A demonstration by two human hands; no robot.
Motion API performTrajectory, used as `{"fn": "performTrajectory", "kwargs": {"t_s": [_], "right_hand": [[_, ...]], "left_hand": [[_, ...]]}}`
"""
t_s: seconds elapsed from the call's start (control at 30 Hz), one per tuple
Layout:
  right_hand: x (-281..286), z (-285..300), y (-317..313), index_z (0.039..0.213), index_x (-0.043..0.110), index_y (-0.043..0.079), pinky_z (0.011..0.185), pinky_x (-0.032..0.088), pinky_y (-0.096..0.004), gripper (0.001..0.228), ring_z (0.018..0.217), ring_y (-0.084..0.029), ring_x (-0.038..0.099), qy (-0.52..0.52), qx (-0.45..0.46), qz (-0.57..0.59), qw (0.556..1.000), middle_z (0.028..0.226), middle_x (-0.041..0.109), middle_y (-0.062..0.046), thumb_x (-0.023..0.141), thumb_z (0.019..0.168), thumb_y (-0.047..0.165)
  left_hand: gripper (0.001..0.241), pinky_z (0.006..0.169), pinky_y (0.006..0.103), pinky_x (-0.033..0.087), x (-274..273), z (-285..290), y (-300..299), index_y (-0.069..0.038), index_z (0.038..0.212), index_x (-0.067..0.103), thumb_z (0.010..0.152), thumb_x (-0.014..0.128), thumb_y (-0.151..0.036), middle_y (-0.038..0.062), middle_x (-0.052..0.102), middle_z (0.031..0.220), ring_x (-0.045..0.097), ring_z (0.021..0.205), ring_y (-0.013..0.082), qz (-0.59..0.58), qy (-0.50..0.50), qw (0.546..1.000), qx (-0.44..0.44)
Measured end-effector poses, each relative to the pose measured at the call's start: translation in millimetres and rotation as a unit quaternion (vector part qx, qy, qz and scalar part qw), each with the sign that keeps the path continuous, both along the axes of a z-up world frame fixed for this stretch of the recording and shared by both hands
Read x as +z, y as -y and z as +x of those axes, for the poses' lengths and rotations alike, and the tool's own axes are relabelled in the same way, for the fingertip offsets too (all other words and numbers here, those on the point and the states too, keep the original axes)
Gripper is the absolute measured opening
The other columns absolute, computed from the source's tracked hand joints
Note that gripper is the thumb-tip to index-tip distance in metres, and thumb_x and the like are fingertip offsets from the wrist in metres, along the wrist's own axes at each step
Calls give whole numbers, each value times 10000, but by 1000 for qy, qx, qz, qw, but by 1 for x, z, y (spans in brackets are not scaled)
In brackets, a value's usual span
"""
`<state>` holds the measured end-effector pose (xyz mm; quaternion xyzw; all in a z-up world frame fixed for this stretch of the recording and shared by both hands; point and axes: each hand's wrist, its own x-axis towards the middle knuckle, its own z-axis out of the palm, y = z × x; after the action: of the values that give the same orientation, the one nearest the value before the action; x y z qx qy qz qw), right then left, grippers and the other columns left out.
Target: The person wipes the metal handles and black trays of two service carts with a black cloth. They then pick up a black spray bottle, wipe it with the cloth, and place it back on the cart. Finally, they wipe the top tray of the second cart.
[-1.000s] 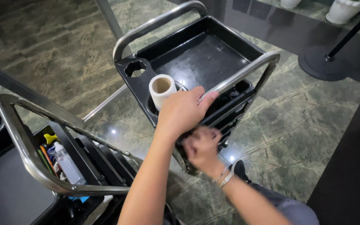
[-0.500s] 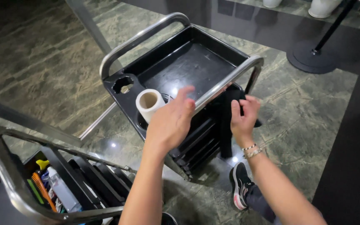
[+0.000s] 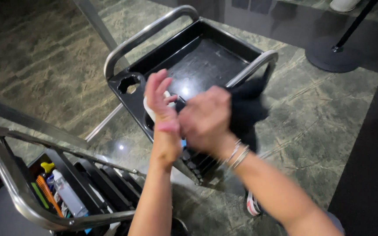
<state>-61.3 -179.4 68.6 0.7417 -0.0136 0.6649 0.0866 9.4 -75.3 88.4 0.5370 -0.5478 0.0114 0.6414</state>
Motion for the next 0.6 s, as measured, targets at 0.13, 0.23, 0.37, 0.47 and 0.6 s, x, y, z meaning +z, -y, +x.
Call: {"fn": "performTrajectory", "kwargs": {"t_s": [0.13,0.23,0.37,0.47,0.6], "right_hand": [[-24,-6,-48,863,645,174,998,381,-545,269,1014,-284,630,-70,-6,67,995,1043,661,-73,581,949,421],[-41,-12,-13,951,630,207,1073,335,-577,316,1229,-266,582,-106,23,42,993,1289,605,-47,613,969,522],[-27,-37,88,941,629,89,842,329,-637,244,988,-486,523,-120,-184,139,966,988,563,-188,557,1048,296],[-18,-60,166,978,671,30,926,378,-510,205,1073,-418,532,-72,-113,256,957,1064,594,-207,583,1085,181],[-58,-78,236,1361,558,-32,1162,342,-406,390,1392,-309,448,-98,25,412,906,1464,398,-192,438,1138,266]], "left_hand": [[972,1009,300,542,2,22,-13,-187,1582,162,891,60,-863,97,326,1574,474,1383,220,-81,-194,976,-56],[776,934,285,597,16,31,-12,-138,1532,252,999,263,-702,107,429,1525,554,1326,224,-124,-272,951,-75],[447,847,345,553,67,2,13,-155,1335,513,954,615,-363,109,672,1165,680,1097,254,95,-72,991,69],[425,734,540,526,66,-19,57,-123,1171,566,953,626,-482,155,683,993,674,911,422,248,184,940,143],[660,697,645,497,38,-22,97,-21,891,708,1040,419,-595,246,725,860,665,779,559,430,302,837,155]]}}
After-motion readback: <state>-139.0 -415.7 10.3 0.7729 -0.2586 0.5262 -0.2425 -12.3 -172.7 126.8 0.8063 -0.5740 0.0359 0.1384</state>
